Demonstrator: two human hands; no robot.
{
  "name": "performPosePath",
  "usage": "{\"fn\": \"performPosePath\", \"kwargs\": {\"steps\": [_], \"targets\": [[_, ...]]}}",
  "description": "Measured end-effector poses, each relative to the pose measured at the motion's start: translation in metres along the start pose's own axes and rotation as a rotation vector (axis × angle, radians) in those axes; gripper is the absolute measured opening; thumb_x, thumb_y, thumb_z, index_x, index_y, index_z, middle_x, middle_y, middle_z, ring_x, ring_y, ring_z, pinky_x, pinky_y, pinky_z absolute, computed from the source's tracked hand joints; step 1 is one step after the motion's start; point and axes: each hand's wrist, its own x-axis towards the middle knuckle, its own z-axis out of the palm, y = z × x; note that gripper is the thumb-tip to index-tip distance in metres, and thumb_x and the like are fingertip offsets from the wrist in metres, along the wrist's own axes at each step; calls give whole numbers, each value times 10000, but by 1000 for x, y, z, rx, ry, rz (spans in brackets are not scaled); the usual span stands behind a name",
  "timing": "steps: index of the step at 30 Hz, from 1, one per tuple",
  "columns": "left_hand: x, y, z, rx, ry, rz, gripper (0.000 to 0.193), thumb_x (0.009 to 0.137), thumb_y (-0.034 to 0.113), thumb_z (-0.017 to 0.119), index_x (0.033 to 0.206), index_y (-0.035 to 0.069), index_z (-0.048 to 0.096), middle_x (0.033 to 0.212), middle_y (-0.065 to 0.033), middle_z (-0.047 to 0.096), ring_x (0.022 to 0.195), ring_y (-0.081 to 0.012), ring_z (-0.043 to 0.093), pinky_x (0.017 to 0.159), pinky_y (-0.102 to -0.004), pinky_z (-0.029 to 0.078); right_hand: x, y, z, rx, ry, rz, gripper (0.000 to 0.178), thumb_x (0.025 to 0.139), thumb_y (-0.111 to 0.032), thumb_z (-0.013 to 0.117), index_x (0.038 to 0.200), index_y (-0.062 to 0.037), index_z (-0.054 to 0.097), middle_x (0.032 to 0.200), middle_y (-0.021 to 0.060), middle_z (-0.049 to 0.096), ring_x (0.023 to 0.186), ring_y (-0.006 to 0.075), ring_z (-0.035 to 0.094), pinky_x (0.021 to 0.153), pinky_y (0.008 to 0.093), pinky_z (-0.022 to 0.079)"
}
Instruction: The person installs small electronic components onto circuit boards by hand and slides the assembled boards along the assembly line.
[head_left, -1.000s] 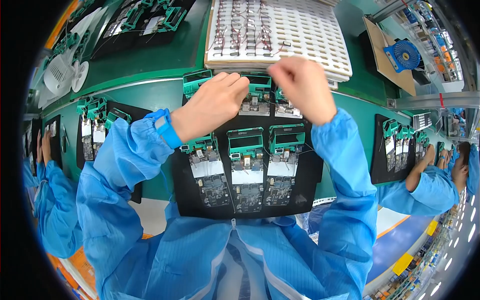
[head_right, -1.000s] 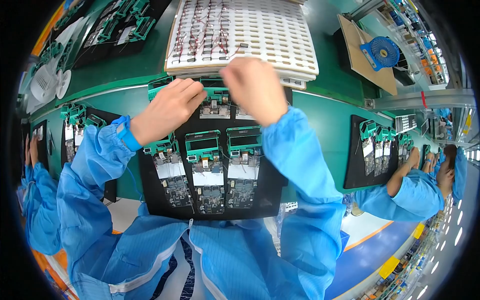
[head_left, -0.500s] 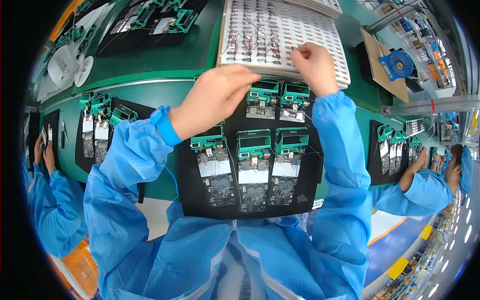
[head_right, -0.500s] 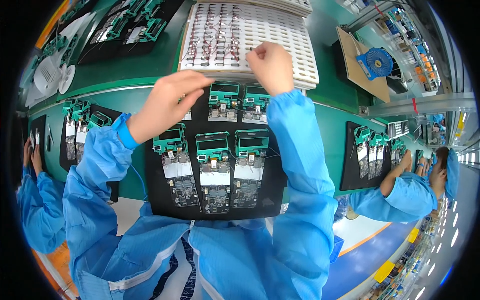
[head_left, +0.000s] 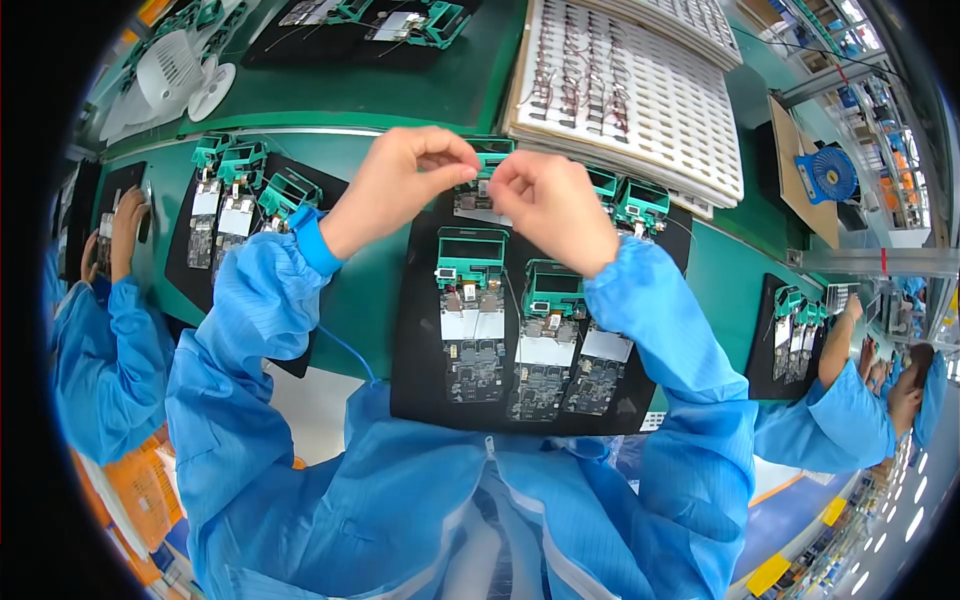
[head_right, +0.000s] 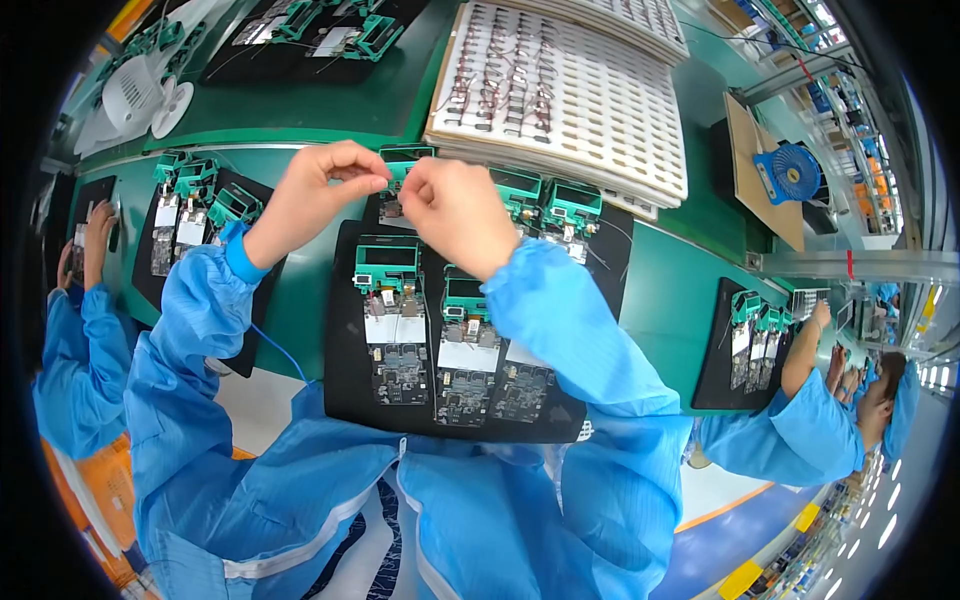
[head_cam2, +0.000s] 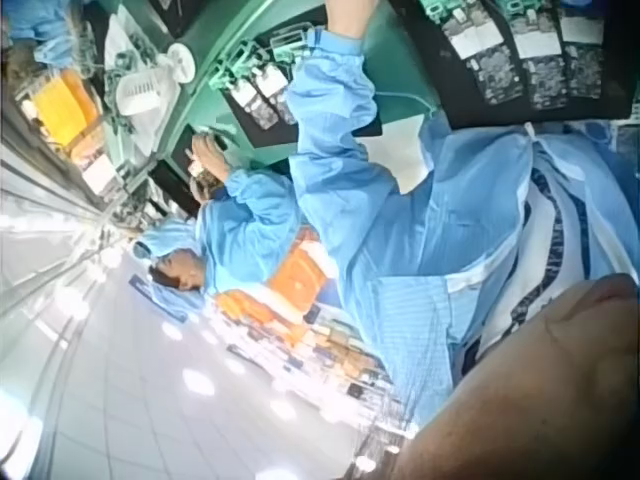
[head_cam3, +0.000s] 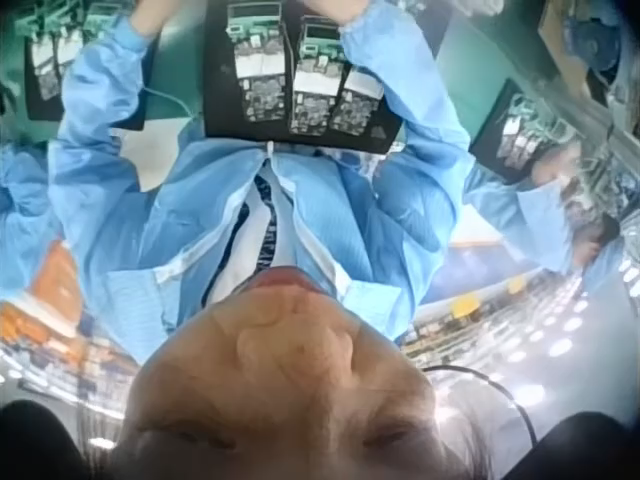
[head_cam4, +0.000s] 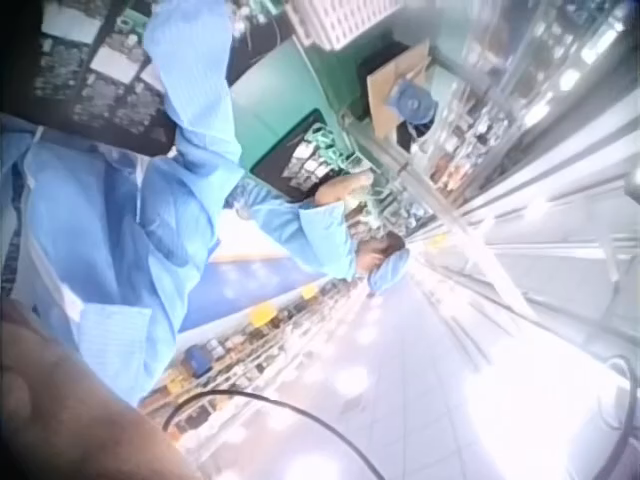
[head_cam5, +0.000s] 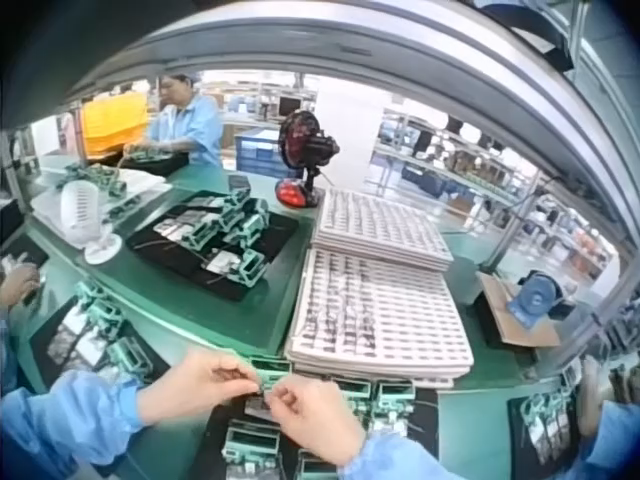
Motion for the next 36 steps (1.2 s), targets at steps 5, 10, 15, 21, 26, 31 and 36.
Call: {"fn": "performPosePath", "kwargs": {"steps": [5,10,15,21,26,31,36], "targets": [[-6,-21,1,341,122,215,90,867,17,688,954,-6,695,884,-93,661,790,-204,659,727,-308,534,8,7,26,-217,5,-13,61,824,-100,663,824,-41,677,757,168,693,735,381,682,671,467,546],[-1,-29,7,539,247,374,83,839,9,682,921,11,696,866,-130,628,759,-311,637,668,-389,517,13,12,36,-326,70,-45,80,811,-90,646,828,-14,664,723,147,688,677,334,684,631,409,536],[0,-33,7,562,233,374,106,831,1,679,935,11,701,873,-131,627,772,-330,637,680,-407,523,15,15,36,-357,61,-22,78,806,-91,642,823,-18,665,727,146,688,688,350,680,635,424,533],[-7,-42,11,624,171,447,277,807,-85,636,1059,13,700,1016,-133,603,850,-302,651,743,-400,545,13,19,28,-313,34,18,71,825,-112,639,818,-51,674,760,183,688,749,403,671,671,506,539],[-3,-41,4,825,151,586,446,786,-134,631,1193,41,682,1082,-121,567,908,-249,618,812,-328,524,17,26,17,-273,31,-48,99,821,-112,683,827,-13,688,706,134,693,649,267,702,605,355,542],[-1,-49,5,555,88,395,497,726,-142,632,1182,48,687,1050,-101,562,977,-266,584,862,-354,502,12,30,16,-237,7,-31,100,831,-113,689,837,-14,694,718,134,699,655,256,705,611,347,545],[4,-39,-2,942,32,623,591,713,-131,618,1259,94,648,1184,-139,554,1103,-317,559,946,-410,462,14,31,11,-270,-10,-54,97,833,-116,688,852,-22,701,722,136,696,652,270,697,611,356,542]]}}
